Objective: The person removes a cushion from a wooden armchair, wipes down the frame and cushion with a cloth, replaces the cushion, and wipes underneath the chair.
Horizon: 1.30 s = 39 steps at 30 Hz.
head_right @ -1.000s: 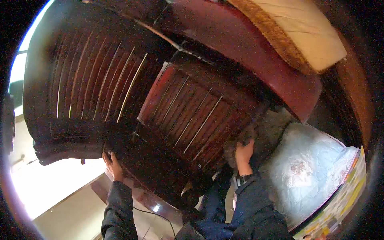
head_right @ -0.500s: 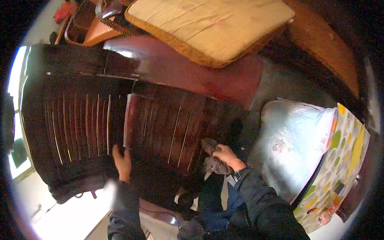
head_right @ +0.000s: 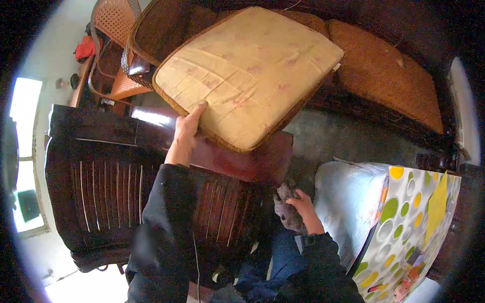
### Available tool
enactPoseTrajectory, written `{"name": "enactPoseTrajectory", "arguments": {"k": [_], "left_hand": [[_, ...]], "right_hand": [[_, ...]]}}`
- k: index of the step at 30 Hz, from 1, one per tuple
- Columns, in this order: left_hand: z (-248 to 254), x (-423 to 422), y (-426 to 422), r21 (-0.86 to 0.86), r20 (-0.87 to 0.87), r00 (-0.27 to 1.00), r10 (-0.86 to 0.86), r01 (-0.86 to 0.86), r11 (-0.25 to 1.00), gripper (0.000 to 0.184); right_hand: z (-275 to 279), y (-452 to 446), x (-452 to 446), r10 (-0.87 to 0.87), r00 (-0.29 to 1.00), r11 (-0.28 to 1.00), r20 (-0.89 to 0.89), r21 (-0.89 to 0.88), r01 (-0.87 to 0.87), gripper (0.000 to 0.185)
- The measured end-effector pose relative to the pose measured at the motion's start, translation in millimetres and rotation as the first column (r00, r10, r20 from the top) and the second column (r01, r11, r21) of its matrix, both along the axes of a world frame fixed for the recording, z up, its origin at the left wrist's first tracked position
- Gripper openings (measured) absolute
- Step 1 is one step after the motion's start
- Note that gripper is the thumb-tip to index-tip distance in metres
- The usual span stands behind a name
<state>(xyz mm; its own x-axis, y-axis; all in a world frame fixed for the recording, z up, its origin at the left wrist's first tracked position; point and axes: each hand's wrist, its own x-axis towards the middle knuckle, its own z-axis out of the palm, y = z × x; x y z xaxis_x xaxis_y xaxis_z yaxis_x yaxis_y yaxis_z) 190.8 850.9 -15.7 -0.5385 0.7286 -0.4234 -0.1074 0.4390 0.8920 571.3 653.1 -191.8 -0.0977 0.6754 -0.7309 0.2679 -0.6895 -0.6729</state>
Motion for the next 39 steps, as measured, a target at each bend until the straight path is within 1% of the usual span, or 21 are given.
{"name": "enactPoseTrajectory", "arguments": {"k": [2, 4, 8, 10, 12, 14, 16, 18, 19, 20, 23, 24, 26, 27, 30, 32, 33, 34, 36, 37, 39], "left_hand": [[0, 9, -4, 0.094, 0.160, 0.986, 0.039, -0.055, 0.994, 0.061], [0, 7, -9, 0.050, 0.339, 0.937, 0.083, -0.106, 0.993, 0.047], [28, 18, -23, 0.158, 0.436, 0.897, 0.078, -0.161, 0.974, 0.043], [67, 32, -32, 0.240, 0.457, 0.884, 0.094, -0.225, 0.944, 0.042], [104, 22, -43, 0.344, 0.339, 0.939, 0.063, -0.186, 0.920, 0.039], [152, 20, -55, 0.321, 0.454, 0.887, 0.079, -0.246, 0.915, 0.035], [199, 26, -81, 0.319, 0.436, 0.900, 0.017, -0.173, 0.932, 0.039], [224, 30, -109, 0.371, 0.178, 0.955, 0.237, -0.288, 0.883, 0.038], [220, 2, -132, 0.392, -0.079, 0.984, 0.159, -0.116, 0.913, 0.040], [216, -27, -156, 0.383, -0.333, 0.937, 0.107, 0.030, 0.923, 0.043], [216, -49, -237, 0.538, 0.234, 0.943, 0.235, -0.327, 0.777, 0.044], [228, -40, -253, 0.545, 0.235, 0.942, 0.241, -0.333, 0.769, 0.044], [246, -29, -293, 0.382, 0.359, 0.877, 0.319, -0.449, 0.808, 0.045], [251, -31, -314, 0.326, 0.397, 0.848, 0.351, -0.488, 0.810, 0.046], [240, -82, -401, 0.412, 0.371, 0.904, 0.213, -0.366, 0.835, 0.048], [245, -72, -433, 0.413, 0.359, 0.890, 0.282, -0.422, 0.807, 0.049], [246, -63, -443, 0.414, 0.350, 0.877, 0.329, -0.460, 0.785, 0.049], [248, -55, -460, 0.400, 0.342, 0.858, 0.383, -0.502, 0.767, 0.050], [250, -37, -496, 0.364, 0.343, 0.820, 0.459, -0.566, 0.740, 0.050], [249, -27, -512, 0.345, 0.347, 0.799, 0.492, -0.596, 0.725, 0.051], [249, -15, -544, 0.323, 0.344, 0.768, 0.541, -0.638, 0.699, 0.052]], "right_hand": [[6, 4, 10, -0.099, 0.992, 0.994, -0.075, -0.045, 0.096, 0.066], [54, 22, 7, -0.262, 0.955, 0.965, -0.140, -0.043, 0.259, 0.053], [35, 24, 33, -0.281, 0.958, 0.951, -0.063, 0.116, 0.286, 0.050], [72, 42, 29, -0.418, 0.856, 0.902, -0.304, -0.031, 0.430, 0.054], [102, 55, 25, -0.460, 0.800, 0.874, -0.387, -0.038, 0.484, 0.052], [113, 69, 20, -0.490, 0.730, 0.841, -0.476, -0.038, 0.539, 0.049], [114, 83, 17, -0.541, 0.593, 0.771, -0.596, -0.070, 0.632, 0.047], [119, 100, 14, -0.538, 0.623, 0.762, -0.568, -0.012, 0.647, 0.045], [121, 107, 11, -0.539, 0.649, 0.754, -0.536, 0.037, 0.656, 0.044], [123, 114, 12, -0.537, 0.646, 0.752, -0.542, 0.039, 0.658, 0.044], [131, 129, 19, -0.442, 0.469, 0.816, -0.764, -0.125, 0.565, 0.036], [138, 131, 17, -0.446, 0.390, 0.838, -0.805, -0.224, 0.497, 0.034], [200, 132, -16, -0.586, 0.202, 0.677, -0.785, -0.338, 0.653, 0.036], [225, 132, -25, -0.576, 0.209, 0.691, -0.790, -0.333, 0.642, 0.036], [283, 123, -48, -0.420, 0.283, 0.807, -0.862, -0.212, 0.551, 0.036], [312, 127, -59, -0.167, 0.434, 0.903, -0.885, 0.039, 0.427, 0.038], [328, 116, -63, -0.018, 0.422, 0.927, -0.907, 0.143, 0.348, 0.042], [355, 109, -75, -0.013, 0.424, 0.934, -0.906, 0.140, 0.328, 0.042], [412, 103, -107, 0.053, 0.576, 0.777, -0.815, 0.396, 0.490, 0.041], [433, 100, -116, 0.060, 0.581, 0.781, -0.811, 0.401, 0.479, 0.041], [461, 94, -131, 0.276, 0.663, 0.623, -0.696, 0.655, 0.428, 0.042]]}}
